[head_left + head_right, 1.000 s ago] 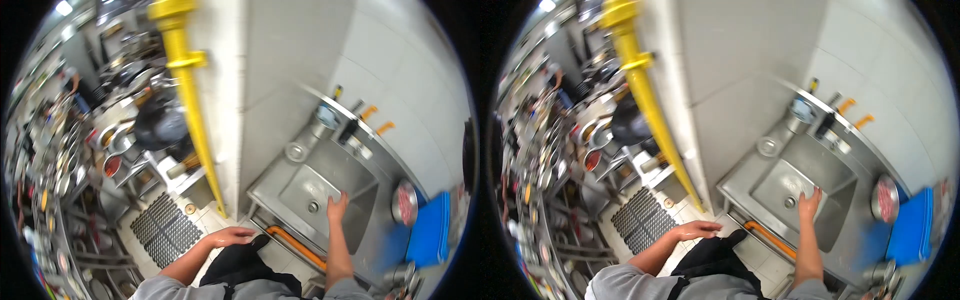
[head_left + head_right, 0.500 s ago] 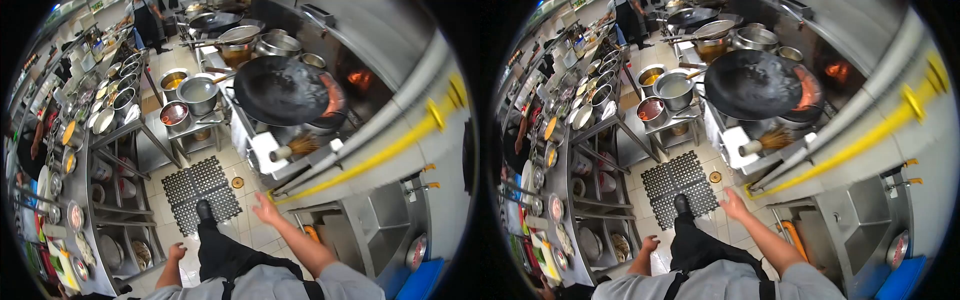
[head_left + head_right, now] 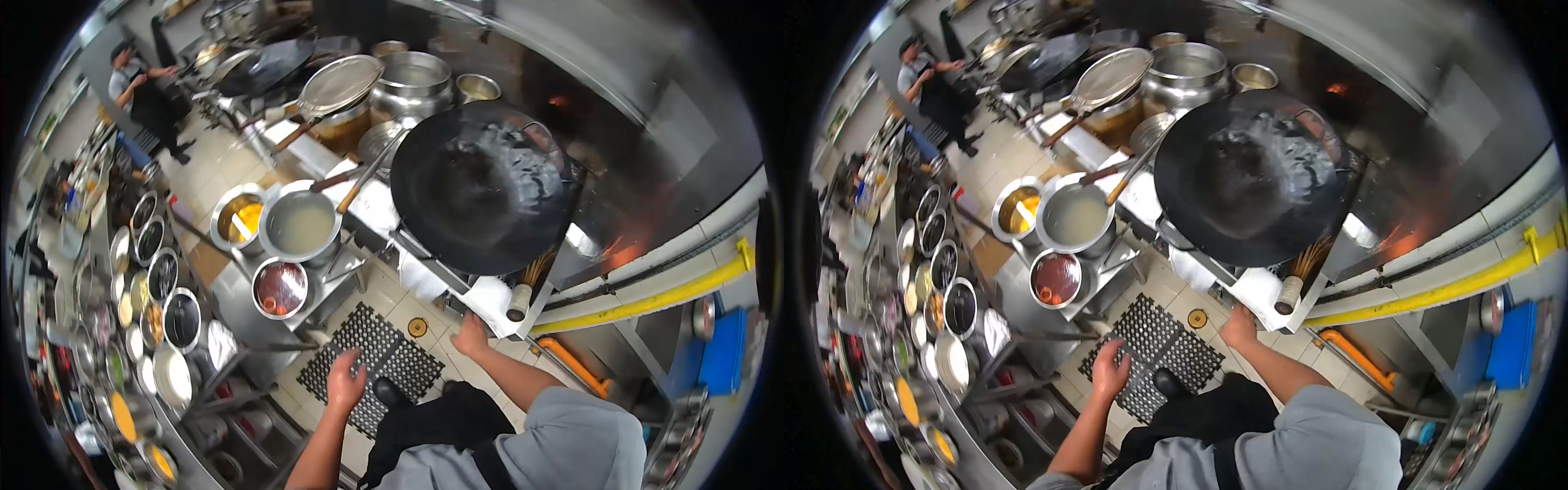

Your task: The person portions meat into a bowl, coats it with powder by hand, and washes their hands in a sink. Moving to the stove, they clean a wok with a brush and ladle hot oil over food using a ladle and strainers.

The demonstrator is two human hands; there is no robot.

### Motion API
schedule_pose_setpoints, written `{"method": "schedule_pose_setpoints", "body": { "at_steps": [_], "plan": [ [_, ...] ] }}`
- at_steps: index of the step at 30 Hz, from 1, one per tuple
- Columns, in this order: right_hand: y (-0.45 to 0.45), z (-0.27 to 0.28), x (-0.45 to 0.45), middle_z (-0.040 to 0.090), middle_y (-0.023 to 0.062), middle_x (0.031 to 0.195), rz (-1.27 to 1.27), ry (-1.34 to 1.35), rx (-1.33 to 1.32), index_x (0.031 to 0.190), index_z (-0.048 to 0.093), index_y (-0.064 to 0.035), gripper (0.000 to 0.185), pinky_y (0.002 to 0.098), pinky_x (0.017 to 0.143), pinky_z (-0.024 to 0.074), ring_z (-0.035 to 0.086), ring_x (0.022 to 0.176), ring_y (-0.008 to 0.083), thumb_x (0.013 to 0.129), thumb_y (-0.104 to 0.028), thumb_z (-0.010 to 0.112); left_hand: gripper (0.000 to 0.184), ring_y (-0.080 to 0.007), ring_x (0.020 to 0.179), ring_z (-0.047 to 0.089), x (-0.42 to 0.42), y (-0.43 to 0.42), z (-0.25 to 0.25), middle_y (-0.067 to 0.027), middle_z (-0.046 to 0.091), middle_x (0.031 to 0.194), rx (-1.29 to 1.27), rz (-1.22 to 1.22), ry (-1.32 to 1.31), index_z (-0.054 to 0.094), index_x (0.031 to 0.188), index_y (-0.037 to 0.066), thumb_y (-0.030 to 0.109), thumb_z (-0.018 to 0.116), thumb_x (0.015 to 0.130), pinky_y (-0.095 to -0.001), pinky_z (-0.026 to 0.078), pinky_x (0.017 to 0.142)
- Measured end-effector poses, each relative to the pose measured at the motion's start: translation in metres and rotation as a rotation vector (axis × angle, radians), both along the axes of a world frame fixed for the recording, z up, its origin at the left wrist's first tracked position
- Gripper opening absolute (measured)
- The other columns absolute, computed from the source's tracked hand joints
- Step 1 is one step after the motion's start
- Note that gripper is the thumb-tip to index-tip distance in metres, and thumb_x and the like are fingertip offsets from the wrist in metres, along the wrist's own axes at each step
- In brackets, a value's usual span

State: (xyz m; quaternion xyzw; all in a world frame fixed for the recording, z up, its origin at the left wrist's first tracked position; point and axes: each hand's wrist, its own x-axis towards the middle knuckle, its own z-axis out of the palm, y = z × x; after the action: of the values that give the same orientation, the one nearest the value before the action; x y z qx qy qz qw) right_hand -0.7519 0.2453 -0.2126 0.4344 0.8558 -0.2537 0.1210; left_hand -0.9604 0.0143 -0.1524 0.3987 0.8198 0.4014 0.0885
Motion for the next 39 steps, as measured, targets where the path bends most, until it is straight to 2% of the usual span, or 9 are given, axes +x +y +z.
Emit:
{"method": "schedule_pose_setpoints", "body": {
  "at_steps": [4, 11, 18, 22, 24, 25, 32, 38, 39],
  "plan": [
    [0.007, -0.019, 0.084, 0.052, 0.0276, 0.121, -0.027, -0.202, -0.208, 0.121, 0.048, 0.0078, 0.073, 0.0400, 0.099, 0.0406, 0.047, 0.118, 0.0364, 0.070, -0.038, 0.070, 0.037, -0.0309, 0.096, 0.056, -0.055, 0.156, 0.101, -0.0102, 0.060, 0.096, 0.283, -0.483, 0.488, 0.062, 0.100, 0.006, 0.023, 0.075, 0.069, -0.0399, 0.046, 0.082],
    [0.018, -0.110, 0.205, 0.063, 0.0241, 0.106, -0.122, -0.501, -0.371, 0.105, 0.064, 0.0023, 0.063, 0.0396, 0.089, 0.0474, 0.059, 0.102, 0.0364, 0.072, -0.051, 0.066, 0.032, -0.0216, 0.054, 0.054, -0.075, 0.243, 0.089, -0.0037, 0.048, 0.060, 0.176, -0.808, 0.712, 0.053, 0.056, 0.012, 0.034, 0.071, 0.073, -0.0338, 0.046, 0.051],
    [0.030, -0.103, 0.194, 0.065, 0.0140, 0.106, -0.531, -0.072, -0.437, 0.107, 0.067, -0.0091, 0.043, 0.0359, 0.087, 0.0488, 0.061, 0.100, 0.0312, 0.081, -0.043, 0.061, 0.038, -0.0256, 0.056, 0.058, -0.111, 0.239, 0.090, -0.0056, 0.054, 0.056, -0.002, -1.087, 0.659, 0.056, 0.054, 0.010, 0.038, 0.067, 0.077, -0.0373, 0.048, 0.053],
    [0.016, -0.190, 0.234, 0.061, 0.0072, 0.118, -0.099, -0.348, -0.257, 0.118, 0.061, -0.0208, 0.041, 0.0325, 0.094, 0.0443, 0.056, 0.111, 0.0252, 0.091, -0.046, 0.043, 0.037, -0.0271, 0.053, 0.059, -0.086, 0.275, 0.137, -0.0079, 0.057, 0.056, -0.080, -1.078, 0.681, 0.059, 0.055, 0.010, 0.037, 0.064, 0.080, -0.0384, 0.048, 0.051],
    [0.016, -0.140, 0.215, 0.063, 0.0055, 0.115, 0.123, -0.565, -0.317, 0.122, 0.058, -0.0268, 0.036, 0.0334, 0.090, 0.0472, 0.057, 0.110, 0.0230, 0.095, -0.037, 0.036, 0.037, -0.0273, 0.055, 0.060, -0.077, 0.309, 0.160, -0.0090, 0.058, 0.057, -0.042, -1.039, 0.675, 0.060, 0.056, 0.010, 0.036, 0.062, 0.081, -0.0388, 0.049, 0.051],
    [0.016, -0.119, 0.205, 0.064, 0.0047, 0.113, -0.277, -0.470, -0.543, 0.124, 0.057, -0.0266, 0.036, 0.0351, 0.087, 0.0495, 0.059, 0.107, 0.0229, 0.096, -0.031, 0.035, 0.036, -0.0272, 0.055, 0.061, -0.074, 0.324, 0.158, -0.0093, 0.059, 0.058, -0.051, -1.043, 0.685, 0.060, 0.056, 0.010, 0.036, 0.061, 0.081, -0.0388, 0.049, 0.052],
    [0.005, -0.100, 0.174, 0.065, 0.0047, 0.110, 0.052, -0.459, -0.165, 0.118, 0.061, -0.0215, 0.034, 0.0368, 0.088, 0.0494, 0.061, 0.104, 0.0258, 0.093, -0.022, 0.039, 0.034, -0.0262, 0.059, 0.063, -0.075, 0.406, 0.084, -0.0099, 0.063, 0.062, 0.088, -0.970, 0.687, 0.064, 0.059, 0.009, 0.034, 0.059, 0.081, -0.0372, 0.051, 0.057],
    [-0.019, -0.060, 0.157, 0.068, 0.0141, 0.095, -0.342, -0.215, 0.098, 0.101, 0.066, -0.0028, 0.028, 0.0385, 0.078, 0.0537, 0.066, 0.089, 0.0273, 0.086, -0.019, 0.049, 0.032, -0.0260, 0.064, 0.065, -0.076, 0.427, 0.054, -0.0096, 0.065, 0.066, 0.087, -0.921, 0.642, 0.067, 0.063, 0.010, 0.034, 0.058, 0.082, -0.0375, 0.052, 0.061],
    [-0.016, -0.045, 0.149, 0.067, 0.0154, 0.090, -0.846, 0.137, -0.059, 0.096, 0.066, 0.0000, 0.023, 0.0364, 0.068, 0.0548, 0.067, 0.081, 0.0258, 0.085, -0.014, 0.052, 0.032, -0.0260, 0.064, 0.065, -0.078, 0.428, 0.052, -0.0096, 0.065, 0.066, 0.088, -0.924, 0.632, 0.067, 0.063, 0.010, 0.034, 0.058, 0.082, -0.0375, 0.052, 0.061]
  ]
}}
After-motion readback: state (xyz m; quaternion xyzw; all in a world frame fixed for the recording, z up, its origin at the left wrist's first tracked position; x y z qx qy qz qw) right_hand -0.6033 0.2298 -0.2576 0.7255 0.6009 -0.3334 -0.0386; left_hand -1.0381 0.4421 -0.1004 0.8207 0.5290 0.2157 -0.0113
